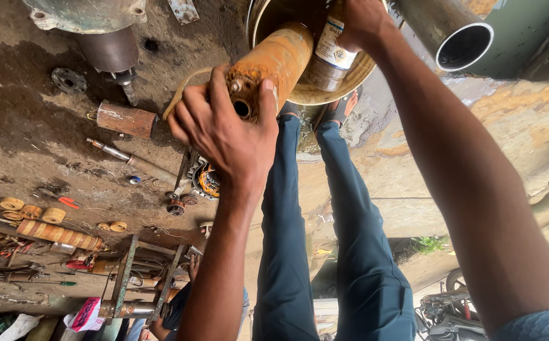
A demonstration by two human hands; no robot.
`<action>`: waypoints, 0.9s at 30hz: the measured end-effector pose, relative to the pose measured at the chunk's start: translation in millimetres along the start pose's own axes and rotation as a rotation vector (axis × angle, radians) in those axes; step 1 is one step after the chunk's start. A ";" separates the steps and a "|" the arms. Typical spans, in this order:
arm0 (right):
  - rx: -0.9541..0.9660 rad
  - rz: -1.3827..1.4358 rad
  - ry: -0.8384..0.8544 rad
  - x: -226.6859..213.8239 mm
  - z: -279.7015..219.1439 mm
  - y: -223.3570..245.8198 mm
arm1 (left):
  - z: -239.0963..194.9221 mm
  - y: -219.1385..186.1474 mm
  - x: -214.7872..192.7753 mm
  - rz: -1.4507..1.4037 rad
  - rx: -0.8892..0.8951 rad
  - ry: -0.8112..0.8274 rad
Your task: The person repeatedly scoops water from a bucket with a small can and pours it over a cylindrical metal part to rinse it. They also rinse their hands and the can itself using water from a nearby pipe.
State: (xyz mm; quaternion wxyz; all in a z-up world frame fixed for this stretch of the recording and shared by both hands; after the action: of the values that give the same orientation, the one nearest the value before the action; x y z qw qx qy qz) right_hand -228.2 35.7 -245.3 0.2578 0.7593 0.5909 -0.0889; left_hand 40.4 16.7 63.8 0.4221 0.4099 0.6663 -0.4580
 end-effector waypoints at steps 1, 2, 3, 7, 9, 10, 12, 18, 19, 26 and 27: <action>-0.007 0.018 0.014 -0.4 2.3 0.2 | -4.9 0.9 -0.9 0.004 -0.009 0.018; -0.012 0.021 0.028 -0.3 4.0 1.2 | -8.8 1.5 -1.7 -0.001 -0.027 0.025; -0.021 0.028 0.035 -2.2 5.8 3.0 | -12.1 1.3 -2.7 -0.006 -0.046 0.029; -0.049 0.029 0.026 -15.4 10.9 11.4 | -19.4 -1.6 -7.6 -0.004 -0.089 0.016; -0.055 0.022 0.019 -16.2 6.1 11.7 | -20.8 -1.6 -8.0 -0.009 -0.074 0.006; -0.057 0.024 0.013 -15.7 2.7 11.6 | -21.7 -1.0 -9.0 -0.011 -0.068 0.001; -0.069 0.007 -0.029 -22.6 6.3 17.2 | -15.7 3.7 -9.8 -0.023 -0.077 0.012; 0.030 -0.260 0.067 -2.3 32.1 18.3 | 6.9 10.6 -9.3 -0.016 -0.009 0.027; 0.048 -0.304 0.071 1.1 38.7 18.9 | 9.9 10.9 -8.2 -0.005 0.001 0.036; -0.255 -0.630 -0.159 26.9 61.9 46.9 | 13.1 9.3 -4.6 -0.012 -0.042 0.046; -0.345 -0.670 -0.382 21.2 55.7 58.6 | 12.7 9.3 -5.0 -0.001 -0.049 0.039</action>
State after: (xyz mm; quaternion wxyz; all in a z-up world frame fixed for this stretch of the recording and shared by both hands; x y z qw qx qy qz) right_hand -157.4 16.2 -285.2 0.4429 0.4407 0.7529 -0.2068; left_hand 53.0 5.9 63.1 0.4189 0.4079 0.6857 -0.4335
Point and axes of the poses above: each hand's wrist, its own z-axis towards the middle knuckle, its own x-axis out of the palm, y = z × x, the point moved 9 cm from there along z, towards the middle knuckle, and after that the axes turned 4 degrees about -x, right-handed, at the moved point
